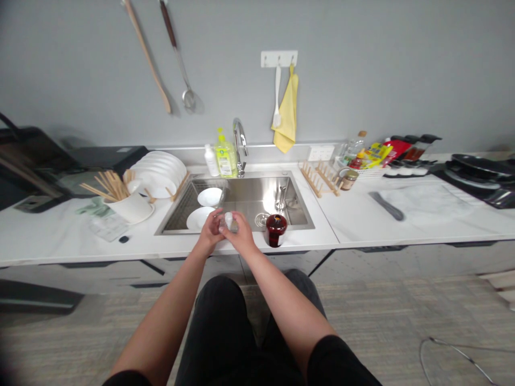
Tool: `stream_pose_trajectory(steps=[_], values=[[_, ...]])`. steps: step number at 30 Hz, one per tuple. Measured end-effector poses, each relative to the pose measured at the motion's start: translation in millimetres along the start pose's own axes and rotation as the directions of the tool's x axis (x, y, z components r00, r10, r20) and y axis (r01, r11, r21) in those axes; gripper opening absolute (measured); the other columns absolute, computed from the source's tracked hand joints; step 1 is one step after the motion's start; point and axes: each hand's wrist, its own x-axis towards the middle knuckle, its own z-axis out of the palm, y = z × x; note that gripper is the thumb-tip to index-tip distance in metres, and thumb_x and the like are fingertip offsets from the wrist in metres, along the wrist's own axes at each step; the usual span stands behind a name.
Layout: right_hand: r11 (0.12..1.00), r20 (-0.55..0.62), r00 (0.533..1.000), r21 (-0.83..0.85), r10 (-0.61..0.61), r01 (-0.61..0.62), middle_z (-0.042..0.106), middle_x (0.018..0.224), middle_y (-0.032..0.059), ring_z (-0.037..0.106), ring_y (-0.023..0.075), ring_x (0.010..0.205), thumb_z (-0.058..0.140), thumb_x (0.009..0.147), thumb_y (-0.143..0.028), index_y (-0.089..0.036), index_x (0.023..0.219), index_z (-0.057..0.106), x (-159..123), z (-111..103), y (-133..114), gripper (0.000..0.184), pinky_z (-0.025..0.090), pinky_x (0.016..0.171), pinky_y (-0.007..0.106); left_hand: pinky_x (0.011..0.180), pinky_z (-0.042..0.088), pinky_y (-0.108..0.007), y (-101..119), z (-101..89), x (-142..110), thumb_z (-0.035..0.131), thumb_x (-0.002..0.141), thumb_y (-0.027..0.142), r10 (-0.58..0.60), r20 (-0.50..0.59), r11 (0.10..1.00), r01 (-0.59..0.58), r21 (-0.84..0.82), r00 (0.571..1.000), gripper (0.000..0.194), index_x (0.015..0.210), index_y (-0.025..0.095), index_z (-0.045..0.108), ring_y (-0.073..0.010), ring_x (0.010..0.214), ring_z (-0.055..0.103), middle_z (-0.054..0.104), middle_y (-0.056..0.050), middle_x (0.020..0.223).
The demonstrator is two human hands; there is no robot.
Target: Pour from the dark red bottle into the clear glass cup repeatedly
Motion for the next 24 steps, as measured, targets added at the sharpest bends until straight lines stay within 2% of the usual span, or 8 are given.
stream_pose_trajectory(steps=[2,5,9,13,16,18,21,24], values=[[1.000,0.032,0.999,0.002,-0.003,0.003,0.070,0.151,0.0138,0.066,0.0341,0.144,0.093,0.084,-0.045,-0.027,0.139,0.071,0.5,-0.1,1.3,0.062,0.051,0.131,0.054,0.099,0.060,-0.037,-0.4,0.1,0.4,0.110,0.066,0.036,0.002,-0.006,1.000,-0.002,-0.008,1.000,0.106,0.158,0.029,0.057,-0.0263,0.116,0.077,0.077,-0.012,0.137],[0.999,0.008,0.999,0.005,0.049,-0.049,0.069,0.151,0.0146,0.068,0.0345,0.139,0.096,0.078,-0.043,-0.026,0.147,0.065,0.9,0.8,3.7,0.077,0.053,0.128,0.056,0.100,0.061,-0.039,-1.6,0.1,0.9,0.110,0.067,0.041,0.006,0.002,1.000,-0.006,-0.017,1.000,0.107,0.159,0.029,0.056,-0.0278,0.118,0.077,0.077,-0.012,0.136],[1.000,0.040,0.999,-0.005,0.019,-0.019,0.069,0.151,0.0128,0.064,0.0347,0.145,0.098,0.075,-0.042,-0.026,0.134,0.069,0.5,1.7,5.0,0.067,0.049,0.131,0.056,0.099,0.061,-0.038,-4.0,-1.0,1.7,0.110,0.066,0.049,0.037,0.023,0.999,-0.037,-0.013,0.999,0.108,0.159,0.029,0.056,-0.0273,0.117,0.077,0.077,-0.012,0.136],[0.998,0.003,0.998,0.030,0.058,-0.058,0.071,0.148,0.0128,0.071,0.0326,0.133,0.098,0.075,-0.041,-0.027,0.144,0.064,0.0,0.1,4.3,0.078,0.055,0.124,0.055,0.099,0.061,-0.039,-4.2,-1.4,1.8,0.109,0.068,0.044,0.018,0.023,1.000,-0.018,-0.016,1.000,0.107,0.159,0.029,0.055,-0.0275,0.118,0.077,0.076,-0.013,0.138],[1.000,0.035,0.999,0.012,0.023,-0.023,0.069,0.152,0.0138,0.066,0.0351,0.145,0.098,0.076,-0.043,-0.026,0.134,0.071,0.4,-2.1,5.0,0.067,0.049,0.131,0.057,0.099,0.061,-0.038,-3.9,-1.2,1.6,0.110,0.068,0.043,0.016,0.030,0.999,-0.015,-0.033,0.999,0.109,0.160,0.030,0.054,-0.0268,0.118,0.077,0.076,-0.012,0.138],[1.000,0.068,0.998,0.021,0.002,-0.004,0.066,0.158,0.0145,0.061,0.0361,0.151,0.098,0.076,-0.043,-0.026,0.138,0.072,0.6,-3.1,6.6,0.070,0.045,0.135,0.057,0.100,0.061,-0.037,-4.1,-1.3,1.4,0.111,0.067,0.044,0.020,0.036,0.998,-0.018,-0.053,0.999,0.112,0.162,0.031,0.053,-0.0263,0.118,0.077,0.076,-0.012,0.138],[0.997,0.044,0.997,0.045,0.056,-0.058,0.068,0.156,0.0148,0.067,0.0348,0.143,0.098,0.077,-0.044,-0.027,0.151,0.065,0.3,-4.1,8.8,0.083,0.051,0.130,0.058,0.100,0.061,-0.038,-4.1,-1.5,1.0,0.109,0.071,0.042,0.007,0.041,0.999,-0.005,-0.047,0.999,0.113,0.166,0.034,0.049,-0.0260,0.118,0.078,0.076,-0.011,0.140],[0.998,0.062,0.997,0.031,0.049,-0.051,0.069,0.154,0.0135,0.066,0.0355,0.146,0.098,0.078,-0.046,-0.027,0.144,0.071,1.2,-6.8,9.1,0.074,0.050,0.132,0.059,0.099,0.061,-0.037,-3.6,-1.4,0.8,0.109,0.071,0.042,0.014,0.047,0.999,-0.012,-0.031,0.999,0.113,0.166,0.032,0.049,-0.0256,0.116,0.078,0.076,-0.011,0.138]])
